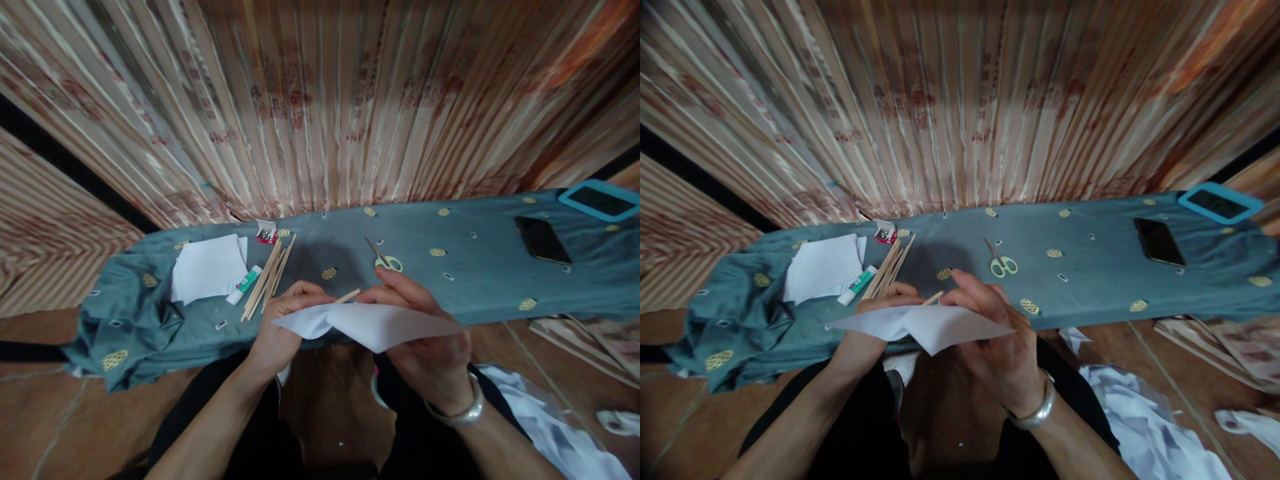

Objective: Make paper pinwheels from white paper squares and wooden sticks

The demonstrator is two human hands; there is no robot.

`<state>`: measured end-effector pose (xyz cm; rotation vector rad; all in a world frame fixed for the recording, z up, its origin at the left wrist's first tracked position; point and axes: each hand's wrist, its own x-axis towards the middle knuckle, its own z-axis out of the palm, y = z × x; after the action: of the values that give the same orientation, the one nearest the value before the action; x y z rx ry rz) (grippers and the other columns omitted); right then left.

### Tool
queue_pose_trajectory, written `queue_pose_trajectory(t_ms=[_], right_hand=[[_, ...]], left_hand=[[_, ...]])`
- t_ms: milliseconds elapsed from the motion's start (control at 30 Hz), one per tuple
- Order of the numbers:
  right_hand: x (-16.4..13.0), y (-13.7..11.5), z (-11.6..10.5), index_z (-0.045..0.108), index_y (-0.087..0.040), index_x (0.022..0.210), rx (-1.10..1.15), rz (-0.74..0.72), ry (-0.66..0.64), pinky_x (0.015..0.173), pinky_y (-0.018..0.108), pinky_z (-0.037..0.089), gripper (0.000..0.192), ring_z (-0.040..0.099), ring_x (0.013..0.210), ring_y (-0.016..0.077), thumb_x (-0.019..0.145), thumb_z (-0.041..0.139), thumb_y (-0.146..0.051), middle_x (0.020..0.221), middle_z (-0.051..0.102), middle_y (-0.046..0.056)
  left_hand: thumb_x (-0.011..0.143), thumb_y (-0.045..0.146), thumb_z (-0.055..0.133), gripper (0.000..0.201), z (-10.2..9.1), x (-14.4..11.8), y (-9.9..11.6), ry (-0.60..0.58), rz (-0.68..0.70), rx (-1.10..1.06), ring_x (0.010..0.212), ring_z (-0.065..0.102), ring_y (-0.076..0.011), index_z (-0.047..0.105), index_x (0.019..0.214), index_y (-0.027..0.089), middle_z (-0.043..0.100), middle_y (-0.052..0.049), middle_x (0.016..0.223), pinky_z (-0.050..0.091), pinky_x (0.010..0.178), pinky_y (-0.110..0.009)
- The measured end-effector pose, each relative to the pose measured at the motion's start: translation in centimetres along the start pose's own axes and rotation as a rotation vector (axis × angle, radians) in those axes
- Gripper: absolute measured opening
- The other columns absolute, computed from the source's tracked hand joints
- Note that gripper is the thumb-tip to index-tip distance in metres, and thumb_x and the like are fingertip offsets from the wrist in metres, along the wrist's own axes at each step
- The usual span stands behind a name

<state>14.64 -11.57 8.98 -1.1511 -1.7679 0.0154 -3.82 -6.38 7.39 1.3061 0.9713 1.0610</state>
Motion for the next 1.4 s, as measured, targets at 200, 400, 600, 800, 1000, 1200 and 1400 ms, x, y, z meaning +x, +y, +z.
queue_pose_trajectory(t_ms=[200, 400, 600, 800, 1000, 1200, 1400], right_hand=[[-0.3, 0.2, -0.1, 0.061, -0.026, 0.116, -0.008, 0.015, -0.022, 0.088, 0.038, 0.057, 0.028, 0.072, 0.091, 0.0211, 0.089, 0.056, -0.019, 0.101, 0.075, 0.003], [-0.6, 0.3, 0.1, 0.048, -0.025, 0.134, 0.084, 0.070, -0.036, 0.089, 0.040, 0.057, 0.045, 0.073, 0.088, 0.0220, 0.090, 0.056, -0.024, 0.094, 0.077, 0.004], [-0.9, 0.4, 0.1, 0.052, -0.026, 0.131, 0.177, 0.145, -0.061, 0.079, 0.037, 0.060, 0.044, 0.073, 0.086, 0.0237, 0.088, 0.060, -0.031, 0.093, 0.076, 0.006], [-1.3, 0.6, 0.2, 0.051, -0.027, 0.132, 0.235, 0.171, -0.074, 0.073, 0.037, 0.061, 0.044, 0.073, 0.085, 0.0243, 0.090, 0.057, -0.032, 0.093, 0.076, 0.006], [-1.2, 0.7, 0.1, 0.054, -0.026, 0.130, 0.227, 0.171, -0.075, 0.073, 0.038, 0.061, 0.041, 0.073, 0.085, 0.0252, 0.090, 0.057, -0.035, 0.093, 0.075, 0.007], [-1.4, 0.7, 0.2, 0.054, -0.025, 0.130, 0.233, 0.166, -0.061, 0.076, 0.040, 0.061, 0.042, 0.073, 0.087, 0.0261, 0.090, 0.057, -0.037, 0.091, 0.075, 0.008], [-1.5, 0.8, 0.1, 0.054, -0.027, 0.129, 0.247, 0.182, -0.076, 0.077, 0.041, 0.061, 0.041, 0.072, 0.089, 0.0272, 0.089, 0.059, -0.035, 0.095, 0.075, 0.008]], left_hand=[[0.064, 0.038, 0.081, 0.016, 0.0, -0.1, -0.1, -0.003, -0.039, -0.004, 0.071, 0.059, -0.0148, 0.080, 0.071, 0.023, 0.063, -0.004, 0.077, 0.046, 0.064, -0.024], [0.065, 0.039, 0.081, 0.018, -0.1, -0.2, -0.9, -0.010, -0.011, -0.013, 0.074, 0.060, -0.0159, 0.080, 0.076, 0.024, 0.065, -0.005, 0.079, 0.047, 0.066, -0.024], [0.065, 0.036, 0.082, 0.016, 0.0, -0.1, -0.6, -0.020, 0.036, 0.013, 0.073, 0.060, -0.0159, 0.081, 0.077, 0.026, 0.065, -0.005, 0.077, 0.047, 0.067, -0.026], [0.067, 0.036, 0.081, 0.013, 0.1, -0.1, -0.5, -0.019, 0.052, 0.001, 0.072, 0.060, -0.0157, 0.080, 0.076, 0.027, 0.066, -0.005, 0.076, 0.048, 0.067, -0.027], [0.067, 0.036, 0.080, 0.013, 0.2, -0.2, -0.4, -0.023, 0.032, 0.005, 0.072, 0.059, -0.0159, 0.080, 0.076, 0.027, 0.066, -0.005, 0.077, 0.049, 0.067, -0.027], [0.071, 0.028, 0.076, 0.008, 0.1, -0.2, -0.6, -0.038, 0.049, -0.003, 0.073, 0.060, -0.0146, 0.080, 0.079, 0.029, 0.065, -0.004, 0.079, 0.048, 0.067, -0.024], [0.072, 0.031, 0.077, 0.008, 0.0, -0.3, -0.6, -0.033, 0.054, 0.019, 0.073, 0.059, -0.0148, 0.080, 0.078, 0.028, 0.066, -0.004, 0.079, 0.049, 0.068, -0.026]])
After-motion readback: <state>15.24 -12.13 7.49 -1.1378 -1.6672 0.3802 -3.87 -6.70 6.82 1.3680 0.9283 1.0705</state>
